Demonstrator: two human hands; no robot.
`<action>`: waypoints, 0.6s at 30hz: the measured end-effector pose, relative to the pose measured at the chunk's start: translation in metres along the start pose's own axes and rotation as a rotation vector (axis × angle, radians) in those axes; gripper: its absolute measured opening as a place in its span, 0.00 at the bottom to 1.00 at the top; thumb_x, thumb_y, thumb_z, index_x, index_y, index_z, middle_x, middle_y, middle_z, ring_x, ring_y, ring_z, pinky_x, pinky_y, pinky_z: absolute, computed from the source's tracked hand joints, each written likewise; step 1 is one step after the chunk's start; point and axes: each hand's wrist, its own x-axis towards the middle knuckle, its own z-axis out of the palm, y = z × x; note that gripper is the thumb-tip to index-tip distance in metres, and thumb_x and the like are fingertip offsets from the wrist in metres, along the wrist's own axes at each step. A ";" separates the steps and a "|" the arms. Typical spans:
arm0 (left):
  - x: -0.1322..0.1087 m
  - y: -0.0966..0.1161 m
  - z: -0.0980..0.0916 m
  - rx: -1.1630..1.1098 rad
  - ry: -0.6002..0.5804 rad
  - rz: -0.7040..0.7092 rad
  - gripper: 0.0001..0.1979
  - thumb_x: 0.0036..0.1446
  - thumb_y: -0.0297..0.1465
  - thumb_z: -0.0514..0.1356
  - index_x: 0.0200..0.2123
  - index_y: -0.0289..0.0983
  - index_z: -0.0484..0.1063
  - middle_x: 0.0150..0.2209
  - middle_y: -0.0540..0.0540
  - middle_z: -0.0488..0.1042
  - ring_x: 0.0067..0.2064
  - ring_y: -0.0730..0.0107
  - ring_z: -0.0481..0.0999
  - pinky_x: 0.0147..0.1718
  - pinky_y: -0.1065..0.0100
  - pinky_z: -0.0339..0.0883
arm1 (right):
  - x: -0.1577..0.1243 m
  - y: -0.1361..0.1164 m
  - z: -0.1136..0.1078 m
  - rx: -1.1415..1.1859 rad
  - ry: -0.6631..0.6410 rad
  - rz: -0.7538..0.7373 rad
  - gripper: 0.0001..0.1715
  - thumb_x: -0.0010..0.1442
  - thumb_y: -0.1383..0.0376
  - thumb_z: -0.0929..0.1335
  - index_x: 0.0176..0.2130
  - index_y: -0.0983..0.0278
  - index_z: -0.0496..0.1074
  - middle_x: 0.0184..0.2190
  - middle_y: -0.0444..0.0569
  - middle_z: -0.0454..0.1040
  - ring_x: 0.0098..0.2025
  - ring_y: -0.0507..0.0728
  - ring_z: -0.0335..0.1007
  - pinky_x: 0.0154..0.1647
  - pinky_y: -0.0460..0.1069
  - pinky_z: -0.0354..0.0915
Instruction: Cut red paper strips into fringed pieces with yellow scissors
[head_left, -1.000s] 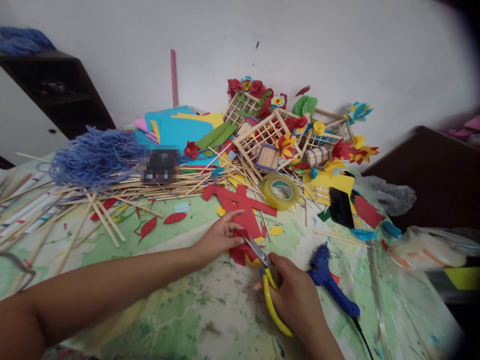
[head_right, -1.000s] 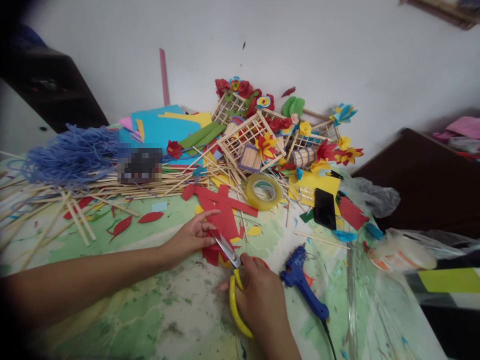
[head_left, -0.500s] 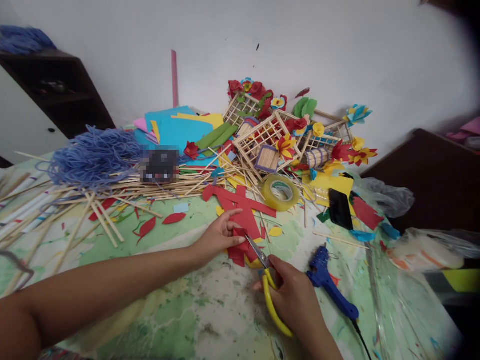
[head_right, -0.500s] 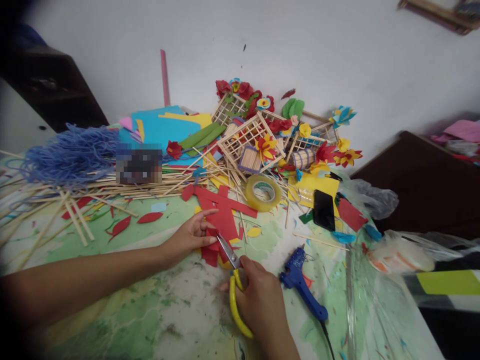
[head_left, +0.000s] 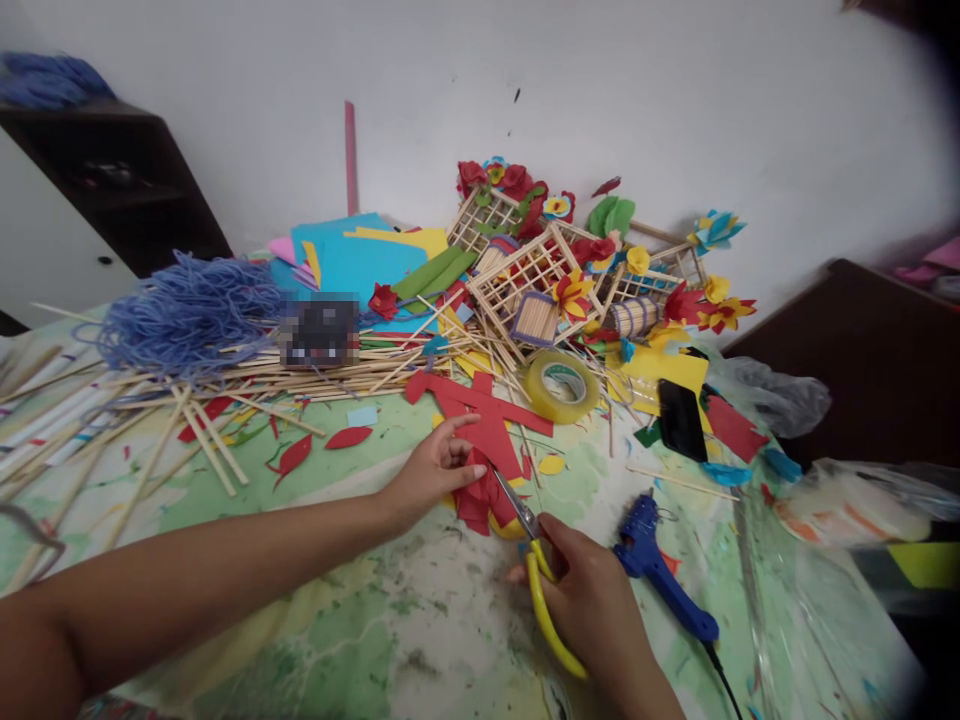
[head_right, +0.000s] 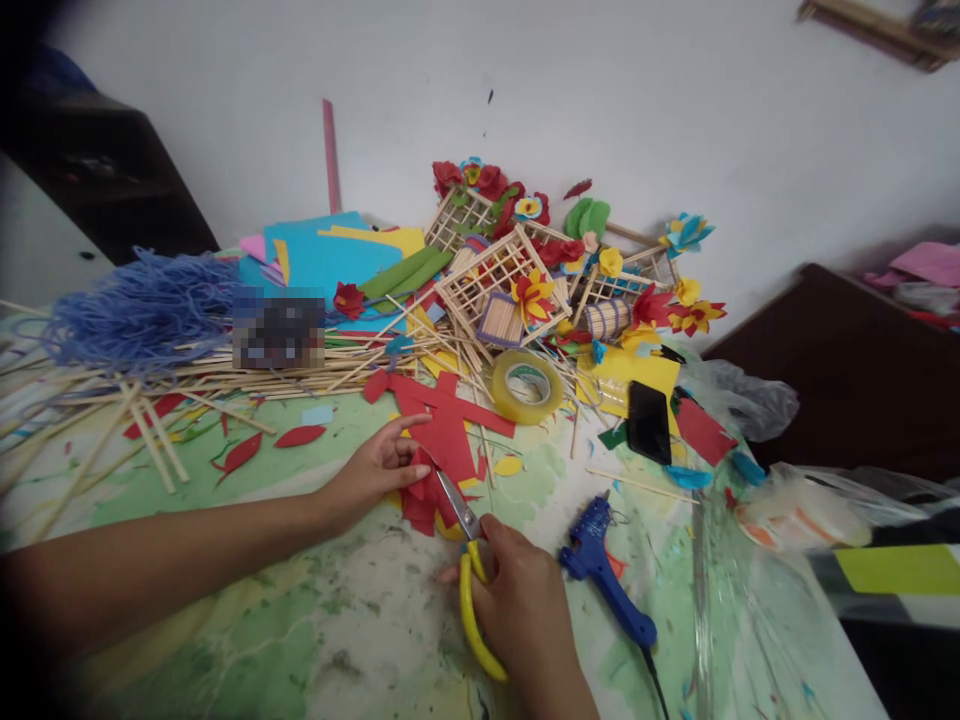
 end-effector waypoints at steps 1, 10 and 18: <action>0.000 0.000 0.000 0.001 0.010 0.003 0.34 0.43 0.30 0.66 0.54 0.39 0.57 0.29 0.53 0.67 0.30 0.77 0.69 0.31 0.73 0.62 | 0.000 0.000 0.000 -0.001 -0.001 0.001 0.17 0.52 0.58 0.65 0.42 0.61 0.70 0.26 0.45 0.73 0.26 0.53 0.66 0.23 0.44 0.54; 0.002 -0.004 -0.004 0.042 0.009 0.040 0.33 0.45 0.30 0.65 0.55 0.40 0.57 0.30 0.52 0.68 0.32 0.76 0.69 0.32 0.73 0.62 | 0.002 -0.001 -0.001 -0.068 0.016 -0.031 0.18 0.52 0.59 0.64 0.43 0.61 0.70 0.27 0.46 0.74 0.26 0.53 0.67 0.21 0.44 0.53; 0.003 -0.005 -0.006 0.033 -0.018 0.043 0.34 0.44 0.31 0.65 0.55 0.40 0.57 0.30 0.52 0.69 0.32 0.75 0.70 0.31 0.73 0.62 | 0.000 0.000 0.000 -0.106 0.012 -0.044 0.17 0.52 0.59 0.64 0.41 0.61 0.69 0.28 0.46 0.74 0.25 0.53 0.66 0.23 0.44 0.53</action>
